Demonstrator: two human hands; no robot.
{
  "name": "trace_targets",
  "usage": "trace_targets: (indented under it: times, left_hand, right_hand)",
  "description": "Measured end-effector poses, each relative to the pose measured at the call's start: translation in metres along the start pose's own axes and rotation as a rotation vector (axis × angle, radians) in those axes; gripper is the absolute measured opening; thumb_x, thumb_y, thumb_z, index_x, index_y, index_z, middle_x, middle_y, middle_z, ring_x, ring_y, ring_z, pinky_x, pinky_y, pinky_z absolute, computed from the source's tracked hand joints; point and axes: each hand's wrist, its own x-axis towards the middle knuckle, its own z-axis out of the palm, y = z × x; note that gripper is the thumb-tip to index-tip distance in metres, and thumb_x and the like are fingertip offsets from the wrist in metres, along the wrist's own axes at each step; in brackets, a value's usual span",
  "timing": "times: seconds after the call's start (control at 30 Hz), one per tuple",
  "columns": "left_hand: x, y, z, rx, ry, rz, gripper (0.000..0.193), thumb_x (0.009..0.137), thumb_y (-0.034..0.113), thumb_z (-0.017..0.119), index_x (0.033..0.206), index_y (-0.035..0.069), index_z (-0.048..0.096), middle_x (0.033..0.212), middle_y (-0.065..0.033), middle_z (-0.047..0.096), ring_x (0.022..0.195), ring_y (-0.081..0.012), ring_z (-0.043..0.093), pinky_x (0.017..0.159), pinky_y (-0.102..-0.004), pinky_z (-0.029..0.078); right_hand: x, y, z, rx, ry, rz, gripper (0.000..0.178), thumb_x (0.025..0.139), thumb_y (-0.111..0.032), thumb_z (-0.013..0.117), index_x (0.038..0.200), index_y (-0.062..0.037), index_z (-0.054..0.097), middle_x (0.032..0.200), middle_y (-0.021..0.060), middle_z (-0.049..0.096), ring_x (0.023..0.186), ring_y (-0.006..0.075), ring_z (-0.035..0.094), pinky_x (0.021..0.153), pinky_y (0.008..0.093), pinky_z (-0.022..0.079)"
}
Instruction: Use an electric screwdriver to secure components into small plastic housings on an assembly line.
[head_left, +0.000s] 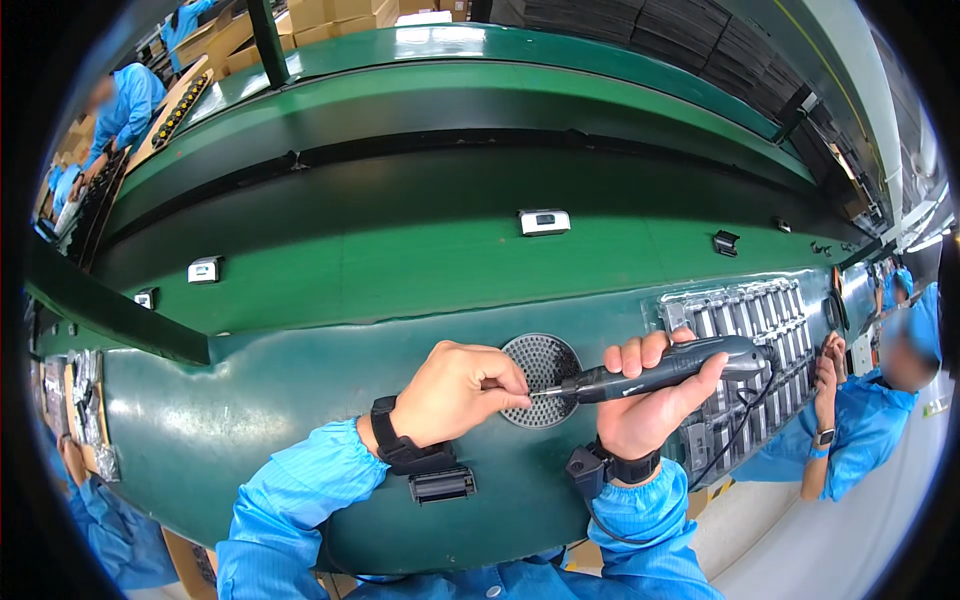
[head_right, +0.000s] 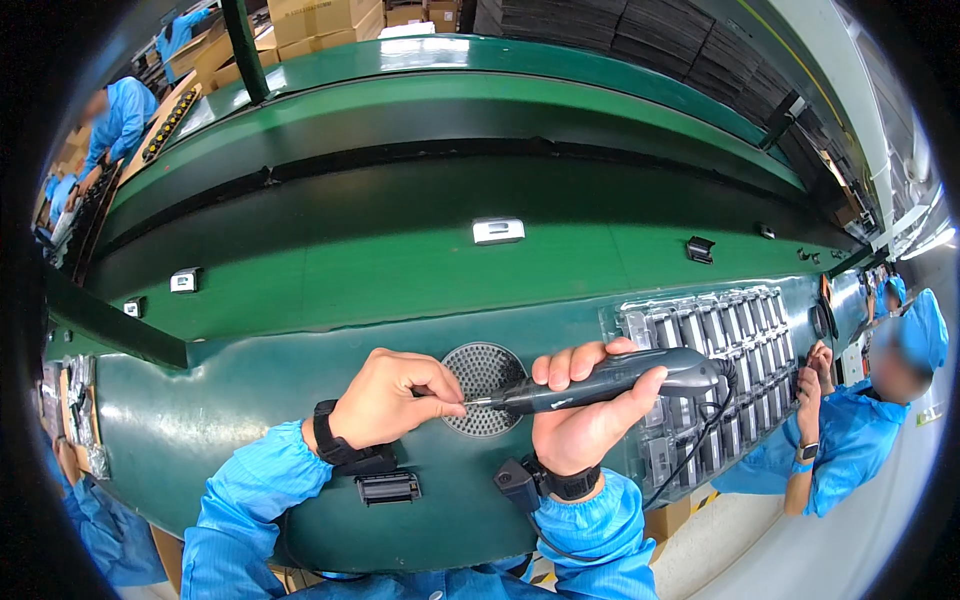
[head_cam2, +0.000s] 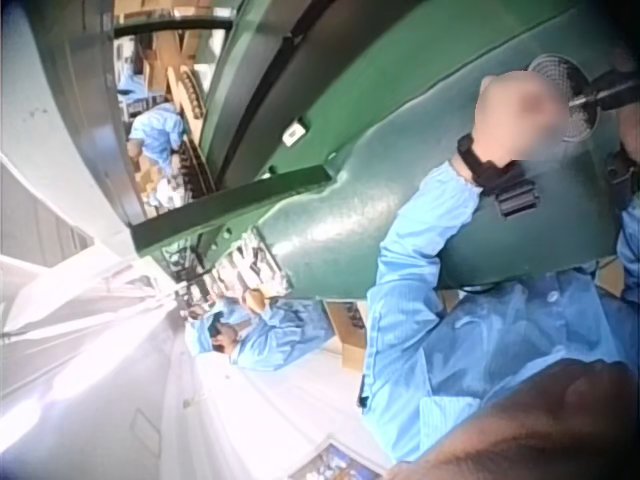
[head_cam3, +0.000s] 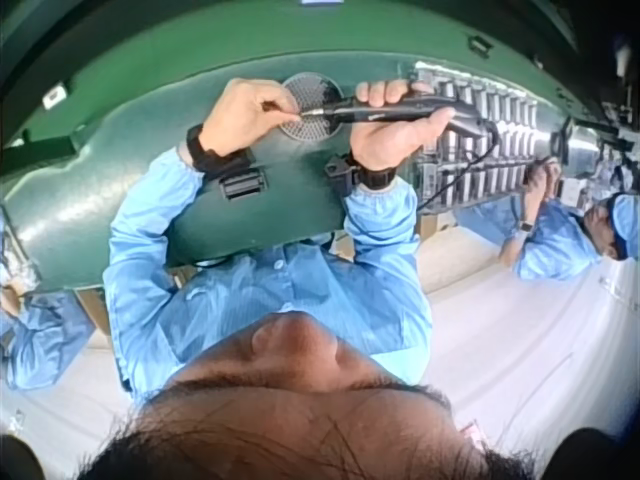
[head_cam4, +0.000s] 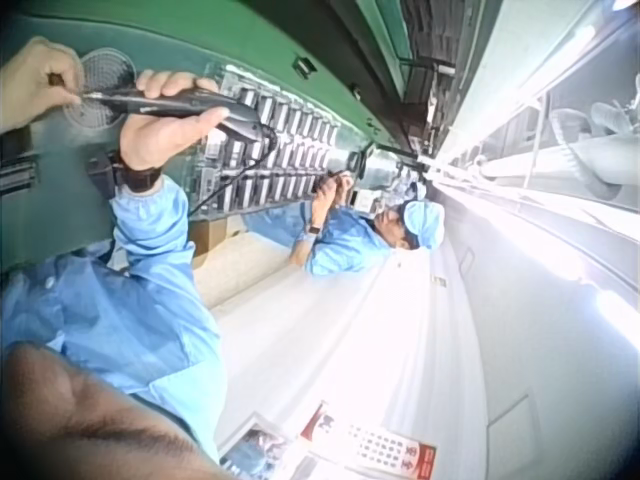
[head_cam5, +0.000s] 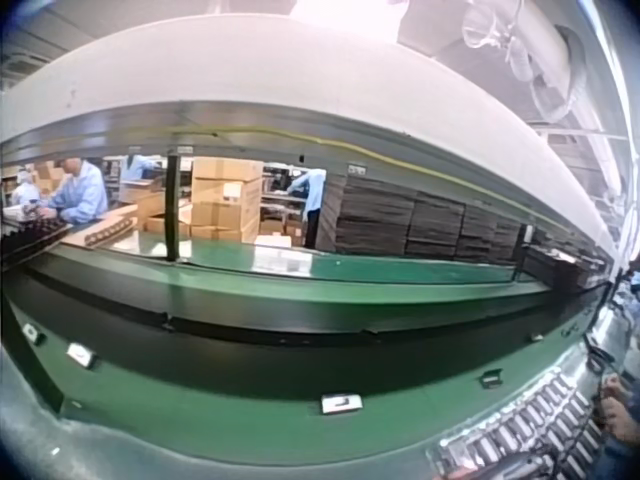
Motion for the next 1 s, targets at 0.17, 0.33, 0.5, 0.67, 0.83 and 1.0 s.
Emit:
trace_targets:
  times: [0.17, 0.33, 0.5, 0.67, 0.83, 1.0]
  left_hand:
    - [-0.0019, -0.0031, 0.0020, -0.402, 0.036, -0.139, 0.021, 0.081, -0.005, 0.082, 0.071, -0.001, 0.064, 0.086, -0.0075, 0.077, 0.077, -0.0124, 0.073, 0.072, -0.0287, 0.060]
    - [-0.0033, -0.0030, 0.0023, -0.457, 0.014, -0.120, 0.024, 0.082, -0.007, 0.081, 0.069, 0.000, 0.061, 0.087, -0.0072, 0.076, 0.079, -0.0112, 0.073, 0.072, -0.0282, 0.059]
    - [-0.0030, -0.0034, 0.0033, -0.455, 0.017, -0.098, 0.025, 0.082, -0.007, 0.080, 0.071, 0.000, 0.059, 0.088, -0.0069, 0.075, 0.081, -0.0117, 0.073, 0.072, -0.0280, 0.059]
    - [-0.0030, -0.0004, 0.0045, -0.440, 0.010, -0.147, 0.011, 0.085, -0.005, 0.078, 0.084, -0.001, 0.068, 0.088, -0.0060, 0.073, 0.082, -0.0134, 0.073, 0.072, -0.0286, 0.059]
    - [-0.0021, -0.0016, 0.0022, -0.197, -0.016, -0.014, 0.016, 0.086, 0.003, 0.078, 0.102, 0.003, 0.073, 0.091, -0.0088, 0.074, 0.085, -0.0202, 0.074, 0.074, -0.0319, 0.059]
    - [-0.0013, -0.0001, 0.0048, -0.031, -0.002, 0.060, 0.022, 0.086, 0.008, 0.079, 0.107, 0.004, 0.075, 0.100, -0.0110, 0.075, 0.090, -0.0296, 0.073, 0.078, -0.0368, 0.059]
  right_hand:
    - [0.0009, -0.0004, 0.0002, 0.036, 0.033, 0.038, 0.053, 0.104, -0.068, 0.042, 0.106, -0.0164, 0.055, 0.072, 0.0013, 0.054, 0.061, 0.0178, 0.052, 0.062, 0.0378, 0.045]
    - [0.0020, -0.0010, 0.0003, 0.061, 0.056, 0.058, 0.054, 0.103, -0.068, 0.042, 0.105, -0.0163, 0.055, 0.072, 0.0010, 0.054, 0.061, 0.0174, 0.051, 0.062, 0.0368, 0.044]
    - [0.0010, -0.0017, 0.0023, 0.063, 0.044, 0.053, 0.054, 0.102, -0.070, 0.043, 0.104, -0.0169, 0.055, 0.072, 0.0003, 0.053, 0.061, 0.0167, 0.050, 0.062, 0.0365, 0.044]
    - [0.0007, -0.0011, 0.0019, 0.043, 0.053, 0.051, 0.054, 0.102, -0.071, 0.043, 0.103, -0.0177, 0.055, 0.071, -0.0004, 0.051, 0.060, 0.0163, 0.050, 0.062, 0.0362, 0.044]
    - [0.0013, -0.0015, 0.0012, 0.052, 0.055, 0.058, 0.054, 0.102, -0.071, 0.042, 0.103, -0.0182, 0.056, 0.071, -0.0007, 0.052, 0.060, 0.0161, 0.049, 0.062, 0.0358, 0.044]
    - [0.0020, -0.0003, 0.0004, 0.028, 0.055, 0.039, 0.054, 0.102, -0.071, 0.043, 0.103, -0.0188, 0.056, 0.071, -0.0008, 0.052, 0.059, 0.0159, 0.050, 0.061, 0.0356, 0.043]
